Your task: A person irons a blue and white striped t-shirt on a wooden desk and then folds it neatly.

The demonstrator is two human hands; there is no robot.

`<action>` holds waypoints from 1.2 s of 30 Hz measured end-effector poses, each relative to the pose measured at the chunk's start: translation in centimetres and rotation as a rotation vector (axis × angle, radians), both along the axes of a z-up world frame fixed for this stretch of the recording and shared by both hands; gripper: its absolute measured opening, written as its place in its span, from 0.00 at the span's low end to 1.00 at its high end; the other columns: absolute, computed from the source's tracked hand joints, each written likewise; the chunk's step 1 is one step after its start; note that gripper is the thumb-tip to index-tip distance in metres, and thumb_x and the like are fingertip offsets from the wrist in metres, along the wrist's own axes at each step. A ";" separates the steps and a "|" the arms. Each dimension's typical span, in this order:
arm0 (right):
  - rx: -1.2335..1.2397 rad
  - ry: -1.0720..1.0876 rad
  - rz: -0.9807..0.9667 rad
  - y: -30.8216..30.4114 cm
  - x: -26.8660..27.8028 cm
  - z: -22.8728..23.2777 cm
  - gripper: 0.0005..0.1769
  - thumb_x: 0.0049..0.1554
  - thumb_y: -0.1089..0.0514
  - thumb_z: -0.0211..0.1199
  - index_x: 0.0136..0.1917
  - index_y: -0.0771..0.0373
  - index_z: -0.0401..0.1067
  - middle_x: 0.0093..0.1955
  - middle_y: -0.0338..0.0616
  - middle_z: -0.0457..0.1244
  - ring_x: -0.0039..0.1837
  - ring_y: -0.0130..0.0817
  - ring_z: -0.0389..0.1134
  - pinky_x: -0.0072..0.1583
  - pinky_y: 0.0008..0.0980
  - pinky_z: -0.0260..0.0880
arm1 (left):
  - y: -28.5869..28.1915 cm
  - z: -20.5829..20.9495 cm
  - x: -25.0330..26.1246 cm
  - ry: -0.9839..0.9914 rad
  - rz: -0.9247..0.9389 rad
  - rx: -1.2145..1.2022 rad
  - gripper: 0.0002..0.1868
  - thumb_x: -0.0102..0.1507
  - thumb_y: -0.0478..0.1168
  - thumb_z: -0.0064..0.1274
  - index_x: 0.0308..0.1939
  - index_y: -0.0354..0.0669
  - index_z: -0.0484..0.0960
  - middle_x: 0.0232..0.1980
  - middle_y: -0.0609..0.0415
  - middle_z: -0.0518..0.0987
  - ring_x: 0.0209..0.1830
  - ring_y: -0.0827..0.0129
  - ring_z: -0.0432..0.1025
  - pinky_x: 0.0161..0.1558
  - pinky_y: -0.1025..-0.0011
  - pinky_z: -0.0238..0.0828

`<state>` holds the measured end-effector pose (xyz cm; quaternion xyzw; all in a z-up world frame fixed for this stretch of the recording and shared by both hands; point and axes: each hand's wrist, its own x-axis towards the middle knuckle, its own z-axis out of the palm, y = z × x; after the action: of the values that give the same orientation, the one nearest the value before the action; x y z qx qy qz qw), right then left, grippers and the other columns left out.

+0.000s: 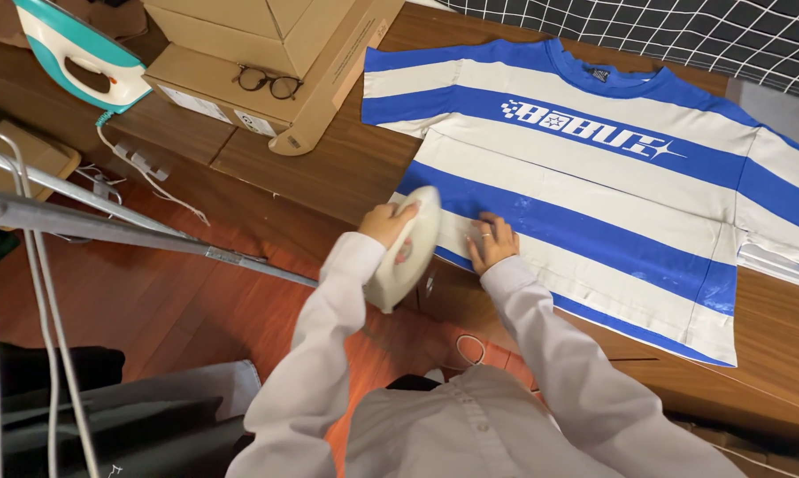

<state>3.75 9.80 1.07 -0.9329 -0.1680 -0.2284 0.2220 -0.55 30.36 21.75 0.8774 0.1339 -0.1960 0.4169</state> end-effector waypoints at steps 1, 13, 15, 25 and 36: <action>-0.064 0.013 -0.020 0.4 -0.2 0.6 0.19 0.52 0.48 0.51 0.55 0.54 0.59 0.60 0.40 0.49 0.61 0.39 0.54 0.59 0.41 0.54 | 0.0 -1.0 0.7 -0.015 -0.010 -0.058 0.32 0.50 0.63 0.39 0.45 0.43 0.75 0.26 0.53 0.79 0.31 0.64 0.75 0.42 0.67 0.70; -0.239 0.250 -0.106 1.5 -0.2 1.1 0.27 0.57 0.47 0.34 0.70 0.45 0.45 0.74 0.41 0.36 0.74 0.40 0.33 0.68 0.53 0.24 | 1.1 -5.7 2.0 0.027 -0.026 -0.213 0.30 0.52 0.60 0.41 0.42 0.37 0.73 0.23 0.47 0.77 0.14 0.59 0.72 0.19 0.68 0.74; -0.245 0.212 -0.107 1.4 0.3 -0.2 0.27 0.57 0.45 0.33 0.70 0.44 0.44 0.74 0.40 0.35 0.74 0.40 0.33 0.67 0.55 0.25 | 1.5 -2.7 0.7 0.039 -0.041 -0.125 0.34 0.52 0.62 0.37 0.47 0.36 0.71 0.26 0.46 0.78 0.22 0.57 0.73 0.31 0.65 0.72; -0.250 0.129 -0.116 1.2 0.6 -1.2 0.27 0.57 0.44 0.32 0.70 0.42 0.44 0.74 0.37 0.35 0.74 0.38 0.34 0.66 0.56 0.27 | 3.9 -3.5 1.2 0.053 0.060 0.014 0.34 0.54 0.63 0.33 0.49 0.41 0.70 0.24 0.50 0.78 0.17 0.63 0.73 0.32 0.69 0.73; -0.230 0.083 -0.106 1.0 0.8 -1.8 0.27 0.57 0.44 0.32 0.69 0.43 0.45 0.74 0.39 0.37 0.73 0.39 0.35 0.66 0.56 0.28 | 7.8 -4.9 3.7 -0.272 0.424 0.033 0.30 0.47 0.62 0.49 0.45 0.47 0.76 0.42 0.47 0.76 0.49 0.56 0.68 0.49 0.63 0.64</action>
<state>4.53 10.79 -0.69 -0.9684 -0.1343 -0.1801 0.1080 3.10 38.18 16.90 0.8548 0.2607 0.0180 0.4483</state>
